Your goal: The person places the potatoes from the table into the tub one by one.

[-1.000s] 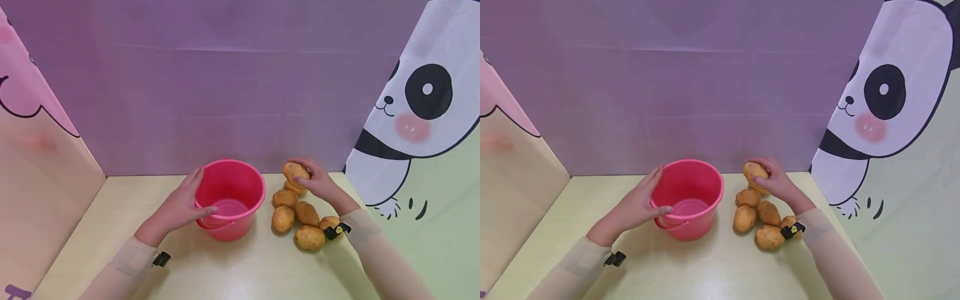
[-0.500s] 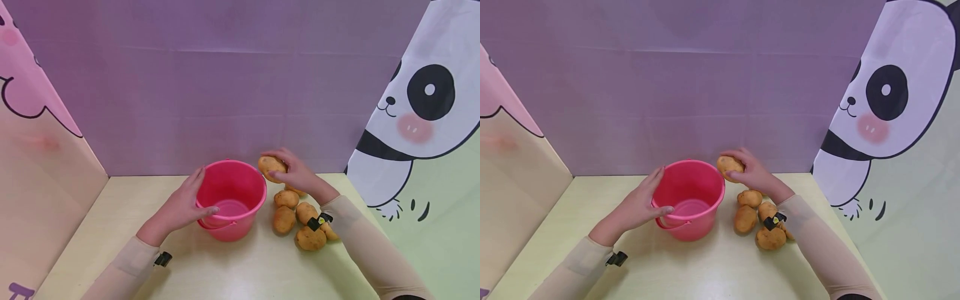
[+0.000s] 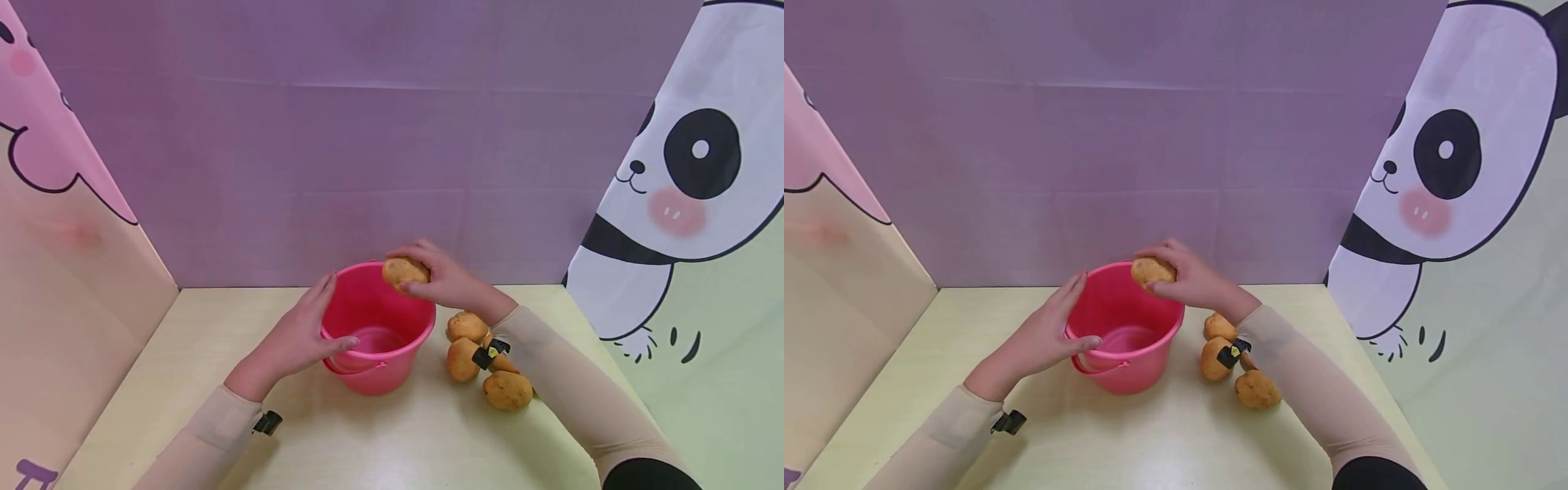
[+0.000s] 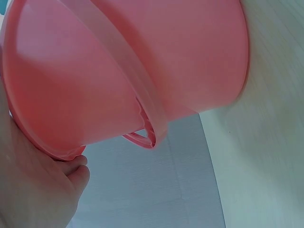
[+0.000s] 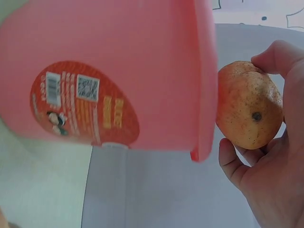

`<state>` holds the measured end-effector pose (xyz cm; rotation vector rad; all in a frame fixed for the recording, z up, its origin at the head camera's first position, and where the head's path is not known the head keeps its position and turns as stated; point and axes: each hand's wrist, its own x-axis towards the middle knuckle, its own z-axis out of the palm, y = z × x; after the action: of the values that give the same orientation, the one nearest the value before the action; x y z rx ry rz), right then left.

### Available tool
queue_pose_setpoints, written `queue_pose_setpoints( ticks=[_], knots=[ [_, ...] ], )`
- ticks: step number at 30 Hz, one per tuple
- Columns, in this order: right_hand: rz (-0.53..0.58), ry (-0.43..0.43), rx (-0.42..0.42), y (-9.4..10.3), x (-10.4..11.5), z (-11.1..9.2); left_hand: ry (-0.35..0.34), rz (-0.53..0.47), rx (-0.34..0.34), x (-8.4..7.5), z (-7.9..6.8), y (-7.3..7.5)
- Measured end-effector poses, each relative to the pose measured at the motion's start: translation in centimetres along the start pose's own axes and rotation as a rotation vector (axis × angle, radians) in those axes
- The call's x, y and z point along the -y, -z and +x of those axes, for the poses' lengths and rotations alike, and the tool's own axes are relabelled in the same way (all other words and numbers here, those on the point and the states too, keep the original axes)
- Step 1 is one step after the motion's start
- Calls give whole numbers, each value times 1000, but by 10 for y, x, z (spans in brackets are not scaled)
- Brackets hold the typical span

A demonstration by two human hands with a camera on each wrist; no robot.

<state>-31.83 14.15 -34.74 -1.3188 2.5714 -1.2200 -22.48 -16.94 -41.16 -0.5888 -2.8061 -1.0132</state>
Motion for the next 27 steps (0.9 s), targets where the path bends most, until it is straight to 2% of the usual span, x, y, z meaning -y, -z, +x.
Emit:
queue_pose_setpoints(
  ticks=[5,12,17,27],
  knots=[
    [-23,20,50,-10,-2,14,4,-5,2,0,0,0],
    [-15,3,116,-21,2,25,7,-14,9,0,1,0],
    [-6,3,140,-27,4,30,12,-20,12,0,0,0],
    [-74,14,172,-38,3,33,2,-2,13,1,0,-1]
  ],
)
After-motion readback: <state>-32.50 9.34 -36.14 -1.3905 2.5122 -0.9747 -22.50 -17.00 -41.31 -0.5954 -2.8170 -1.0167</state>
